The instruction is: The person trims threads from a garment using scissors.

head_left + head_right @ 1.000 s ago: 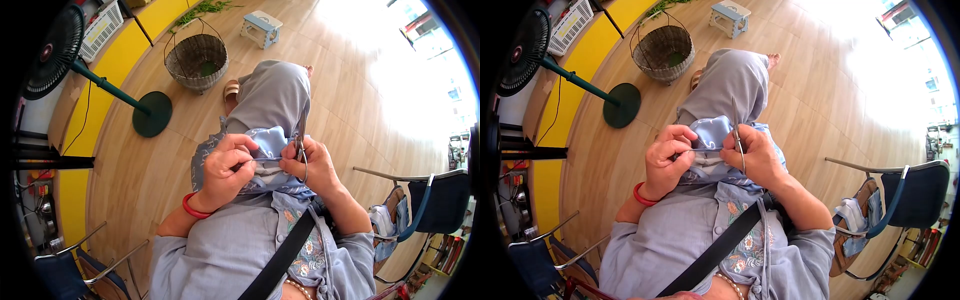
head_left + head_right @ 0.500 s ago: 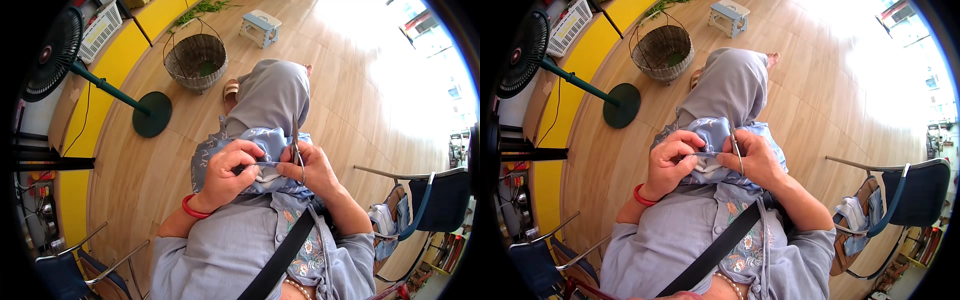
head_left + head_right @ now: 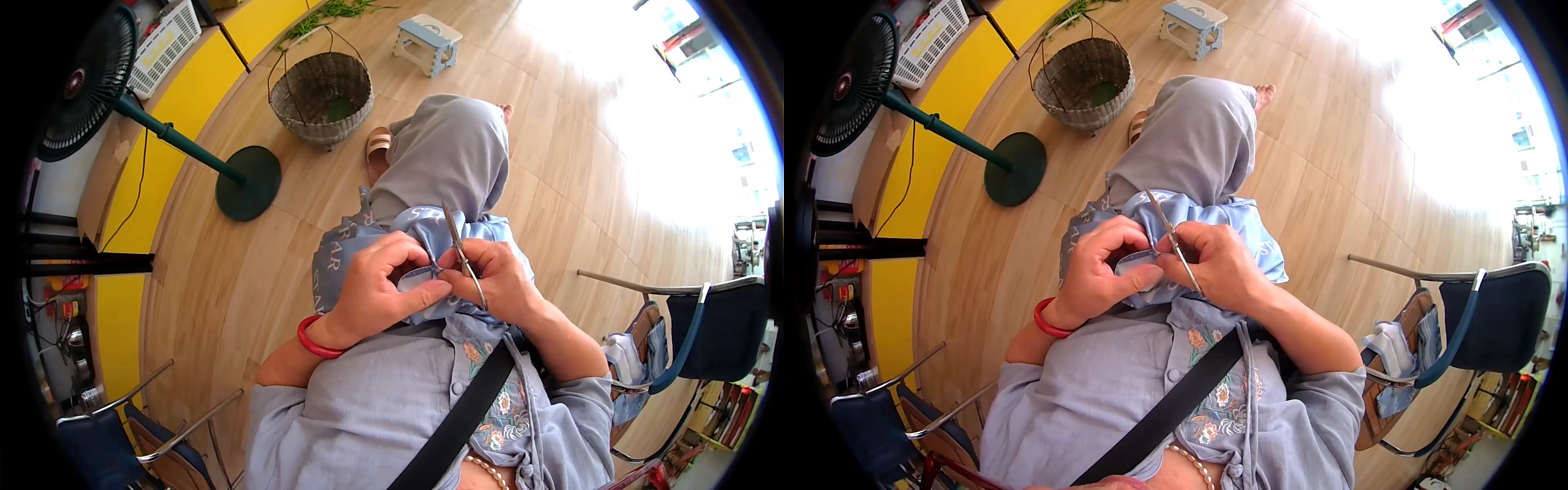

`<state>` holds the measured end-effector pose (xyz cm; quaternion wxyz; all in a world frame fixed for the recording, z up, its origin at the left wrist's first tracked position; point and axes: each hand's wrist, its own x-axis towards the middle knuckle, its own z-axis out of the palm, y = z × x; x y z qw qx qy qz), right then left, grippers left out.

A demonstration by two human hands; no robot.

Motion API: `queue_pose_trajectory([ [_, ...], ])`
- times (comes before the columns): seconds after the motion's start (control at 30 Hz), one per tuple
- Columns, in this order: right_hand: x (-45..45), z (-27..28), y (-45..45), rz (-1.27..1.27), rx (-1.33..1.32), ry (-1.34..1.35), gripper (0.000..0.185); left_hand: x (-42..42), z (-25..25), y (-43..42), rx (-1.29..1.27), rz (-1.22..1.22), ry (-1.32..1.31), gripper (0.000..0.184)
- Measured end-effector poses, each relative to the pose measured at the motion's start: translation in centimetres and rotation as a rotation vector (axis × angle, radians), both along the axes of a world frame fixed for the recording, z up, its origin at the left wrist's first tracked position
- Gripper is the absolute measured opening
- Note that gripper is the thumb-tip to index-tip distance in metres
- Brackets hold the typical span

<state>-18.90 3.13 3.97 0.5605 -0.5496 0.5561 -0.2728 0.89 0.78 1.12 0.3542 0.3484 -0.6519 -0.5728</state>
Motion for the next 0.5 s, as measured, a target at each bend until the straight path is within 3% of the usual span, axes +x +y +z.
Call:
queue_pose_trajectory([
  [0.1, 0.04, 0.02, 0.05, 0.013, -0.027, -0.017, 0.016, -0.08, -0.38, -0.18, -0.137, -0.004, -0.097, 0.018],
  [0.27, -0.31, -0.31, -0.04, -0.017, 0.002, -0.051, 0.016, -0.20, -0.99, -0.42, -0.350, 0.054, 0.028, 0.009],
  [0.5, -0.50, -0.67, -0.39, -0.034, -0.041, 0.018, 0.017, -0.04, -0.59, -0.58, -0.161, -0.060, 0.123, 0.007],
])
